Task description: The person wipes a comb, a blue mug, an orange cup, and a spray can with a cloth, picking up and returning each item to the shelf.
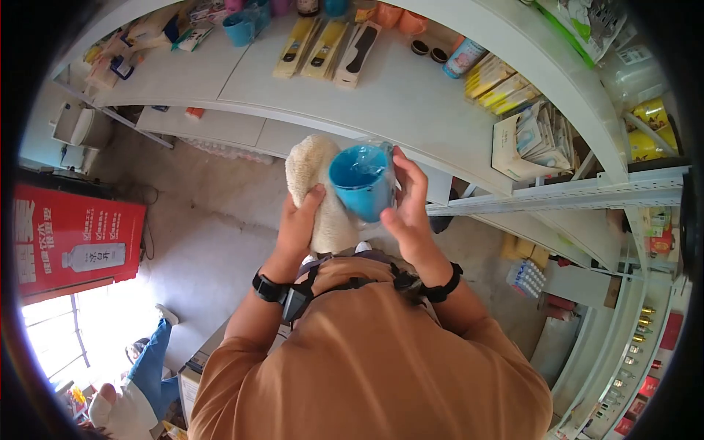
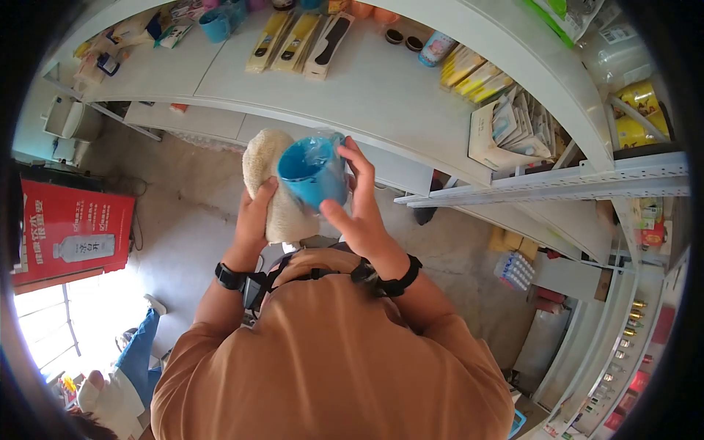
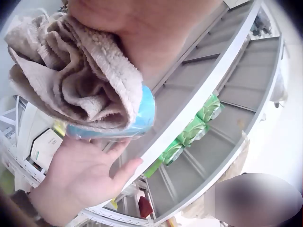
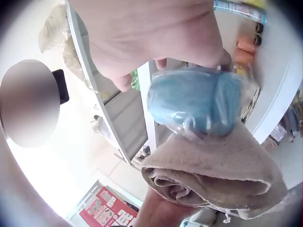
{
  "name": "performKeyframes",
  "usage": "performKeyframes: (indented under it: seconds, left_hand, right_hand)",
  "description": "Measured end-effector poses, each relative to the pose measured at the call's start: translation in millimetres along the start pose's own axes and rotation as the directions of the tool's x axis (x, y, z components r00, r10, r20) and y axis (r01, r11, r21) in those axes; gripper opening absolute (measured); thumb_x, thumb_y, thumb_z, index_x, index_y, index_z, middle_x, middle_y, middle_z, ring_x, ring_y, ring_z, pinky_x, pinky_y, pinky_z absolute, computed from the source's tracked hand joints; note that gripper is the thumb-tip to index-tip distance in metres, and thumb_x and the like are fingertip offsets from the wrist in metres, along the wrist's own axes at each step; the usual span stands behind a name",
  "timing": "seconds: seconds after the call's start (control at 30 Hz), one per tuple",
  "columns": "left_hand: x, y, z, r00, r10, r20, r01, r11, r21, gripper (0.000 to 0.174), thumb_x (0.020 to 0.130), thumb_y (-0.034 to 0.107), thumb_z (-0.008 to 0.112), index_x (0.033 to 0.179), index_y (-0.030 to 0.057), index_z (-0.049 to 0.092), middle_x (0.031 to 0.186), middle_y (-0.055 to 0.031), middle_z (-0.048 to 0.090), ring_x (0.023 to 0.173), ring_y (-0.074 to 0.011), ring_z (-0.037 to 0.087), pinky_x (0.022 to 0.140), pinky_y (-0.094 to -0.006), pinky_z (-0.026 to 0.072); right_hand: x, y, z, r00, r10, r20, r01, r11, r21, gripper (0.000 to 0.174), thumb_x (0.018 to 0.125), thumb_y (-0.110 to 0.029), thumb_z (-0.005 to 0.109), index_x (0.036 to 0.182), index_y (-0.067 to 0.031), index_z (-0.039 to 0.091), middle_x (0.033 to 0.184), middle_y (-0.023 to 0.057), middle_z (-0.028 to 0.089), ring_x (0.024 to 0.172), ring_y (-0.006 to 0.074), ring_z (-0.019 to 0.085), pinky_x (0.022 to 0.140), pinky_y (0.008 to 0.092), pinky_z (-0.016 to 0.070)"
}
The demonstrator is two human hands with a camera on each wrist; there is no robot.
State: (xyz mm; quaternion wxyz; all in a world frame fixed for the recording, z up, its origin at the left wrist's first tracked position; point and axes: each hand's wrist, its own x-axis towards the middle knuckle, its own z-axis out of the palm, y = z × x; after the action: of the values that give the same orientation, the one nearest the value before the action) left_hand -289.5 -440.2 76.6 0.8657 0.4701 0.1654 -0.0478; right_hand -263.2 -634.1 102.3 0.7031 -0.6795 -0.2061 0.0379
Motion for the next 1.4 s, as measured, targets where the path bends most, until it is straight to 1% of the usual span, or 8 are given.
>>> performKeyframes:
  seconds: [0.17,0.47,0.87,1.07,1.17,1.27,1.3,1.4]
  left_hand:
    - [8,6,-29,0.999,-0.011,0.034,0.009,0.999,0.046,0.034,0.093,0.016,0.056,0.121,-0.0021,0.054,0.103,-0.0091,0.064,0.089,-0.0165,0.062,0.077,-0.031,0.0515]
    - [24,10,-68,0.993,-0.114,-0.013,0.114,0.99,0.08,0.034,0.091,0.018,0.059,0.117,-0.0018,0.056,0.099,-0.0089,0.064,0.087,-0.016,0.063,0.074,-0.0296,0.0513]
    - [26,14,-116,0.952,-0.072,-0.298,0.08,0.997,0.016,0.035,0.091,0.017,0.058,0.119,-0.003,0.055,0.102,-0.0083,0.063,0.088,-0.016,0.061,0.075,-0.0298,0.0499]
    - [23,14,-106,0.9,-0.033,-0.434,0.005,0.998,-0.065,0.036,0.091,0.017,0.056,0.121,-0.0034,0.053,0.104,-0.0107,0.062,0.089,-0.0189,0.061,0.077,-0.0323,0.0504]
    - [27,5,-105,0.874,-0.013,-0.486,-0.03,0.996,-0.08,0.04,0.091,0.019,0.057,0.124,-0.0031,0.049,0.106,-0.012,0.062,0.091,-0.0208,0.062,0.077,-0.0335,0.0517]
    - [30,1,-95,0.856,-0.02,-0.517,-0.038,0.994,-0.102,0.042,0.091,0.02,0.057,0.125,-0.0035,0.048,0.107,-0.0126,0.061,0.091,-0.021,0.062,0.078,-0.0335,0.0518]
    - [31,-1,-90,0.848,-0.024,-0.53,-0.049,0.991,-0.123,0.04,0.091,0.018,0.055,0.123,-0.0046,0.049,0.106,-0.0124,0.061,0.091,-0.0199,0.062,0.078,-0.0327,0.0507]
    - [36,-10,-86,0.841,-0.019,-0.541,-0.063,0.989,-0.132,0.039,0.091,0.018,0.056,0.122,-0.0045,0.05,0.105,-0.0119,0.062,0.09,-0.0196,0.062,0.077,-0.0322,0.0508]
  right_hand:
    - [6,0,18,0.965,0.198,-0.173,-0.178,0.977,0.12,0.052,0.095,-0.017,0.058,0.142,-0.0076,0.038,0.124,0.0069,0.052,0.111,0.0134,0.049,0.094,0.0281,0.0419]
    - [18,1,3,0.888,0.432,-0.155,-0.448,0.891,-0.08,0.032,0.092,-0.014,0.063,0.122,-0.0042,0.058,0.096,0.0027,0.063,0.086,0.0099,0.06,0.07,0.0248,0.0512]
    - [194,103,-191,0.843,-0.242,-0.481,-0.124,0.782,-0.611,0.024,0.083,-0.012,0.07,0.097,0.0004,0.055,0.079,0.0077,0.058,0.071,0.0147,0.062,0.059,0.0306,0.0549]
    - [309,126,-238,0.819,-0.523,-0.238,-0.067,0.324,-0.944,0.029,0.084,-0.021,0.069,0.099,0.0016,0.061,0.093,0.0144,0.066,0.074,0.0163,0.063,0.068,0.0332,0.0515]
    - [347,128,-247,0.589,-0.657,0.471,-0.025,-0.597,-0.802,0.036,0.087,-0.026,0.065,0.111,0.0001,0.062,0.104,0.0151,0.067,0.089,0.0242,0.066,0.076,0.0362,0.0512]
    - [391,117,-240,0.802,-0.586,-0.113,-0.097,0.06,-0.994,0.038,0.09,-0.028,0.06,0.117,-0.0011,0.06,0.111,0.0149,0.066,0.105,0.0318,0.061,0.087,0.0413,0.0472]
    - [413,73,-203,0.737,-0.151,-0.659,-0.568,0.391,-0.725,0.036,0.09,-0.026,0.06,0.117,-0.0011,0.06,0.111,0.0155,0.066,0.101,0.0318,0.063,0.086,0.0414,0.0483]
    - [418,124,-227,0.721,-0.268,-0.639,-0.445,0.528,-0.723,0.035,0.088,-0.021,0.059,0.115,0.001,0.058,0.108,0.0158,0.065,0.095,0.0302,0.063,0.081,0.0391,0.0497]
